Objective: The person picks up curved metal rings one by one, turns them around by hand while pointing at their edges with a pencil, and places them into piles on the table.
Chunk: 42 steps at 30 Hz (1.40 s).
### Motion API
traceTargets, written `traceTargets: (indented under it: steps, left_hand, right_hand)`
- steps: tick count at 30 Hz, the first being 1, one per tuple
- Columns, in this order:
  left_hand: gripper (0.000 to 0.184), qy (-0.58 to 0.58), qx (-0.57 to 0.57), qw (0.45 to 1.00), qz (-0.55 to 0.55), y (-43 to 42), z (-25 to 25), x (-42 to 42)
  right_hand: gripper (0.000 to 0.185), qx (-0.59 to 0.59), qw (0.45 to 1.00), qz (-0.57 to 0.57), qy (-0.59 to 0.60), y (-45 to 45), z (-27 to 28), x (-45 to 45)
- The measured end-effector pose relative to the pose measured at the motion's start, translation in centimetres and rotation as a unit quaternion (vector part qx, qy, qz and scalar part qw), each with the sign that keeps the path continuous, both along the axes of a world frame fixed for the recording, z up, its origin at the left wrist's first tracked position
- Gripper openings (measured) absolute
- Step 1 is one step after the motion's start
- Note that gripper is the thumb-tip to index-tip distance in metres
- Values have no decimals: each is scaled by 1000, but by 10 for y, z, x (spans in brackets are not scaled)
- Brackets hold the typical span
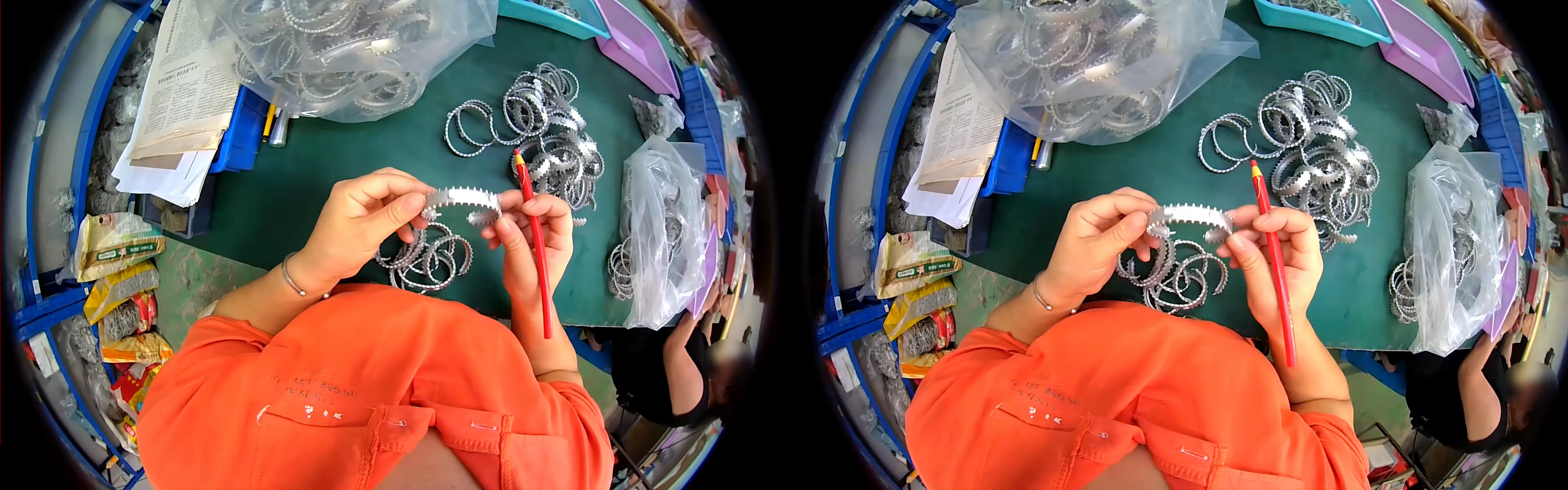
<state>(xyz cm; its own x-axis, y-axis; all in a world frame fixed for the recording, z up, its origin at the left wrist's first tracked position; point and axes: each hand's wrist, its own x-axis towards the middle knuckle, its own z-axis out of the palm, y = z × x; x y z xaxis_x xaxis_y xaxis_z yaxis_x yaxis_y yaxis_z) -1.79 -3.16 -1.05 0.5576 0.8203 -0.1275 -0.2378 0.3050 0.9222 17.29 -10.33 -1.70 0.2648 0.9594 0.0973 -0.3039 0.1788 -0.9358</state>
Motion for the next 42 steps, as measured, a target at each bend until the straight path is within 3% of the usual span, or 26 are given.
traceTargets:
  steps: [3,8,12,22,27,35,37,39,42]
  left_hand:
    - [18,10,27,1000,-3,1,1,0]
    - [29,15,-48,999,-10,2,0,-2]
    - [40,-9,-45,999,-10,2,2,2]
    - [27,-53,-42,998,-17,-1,-2,3]
    - [29,-69,40,997,2,0,-6,3]
    - [32,-75,109,991,-3,0,5,-2]
    - [33,-90,131,987,-2,1,8,-3]
    - [35,-69,222,973,-1,1,11,-3]
    - [34,-29,286,958,1,2,12,-3]
  right_hand:
    - [26,32,999,-2,-36,0,1,-1]
    - [31,113,985,-12,-131,2,-3,2]
    - [39,182,964,-40,-189,4,-2,0]
    - [41,244,939,6,-240,5,16,-8]
    - [42,238,927,4,-291,4,16,-3]
    - [37,204,953,-13,-225,-2,1,1]
    - [35,105,981,-22,-164,-8,0,-3]
    - [31,82,984,-23,-154,-7,3,-9]
    - [18,-34,999,15,-26,-6,4,-10]
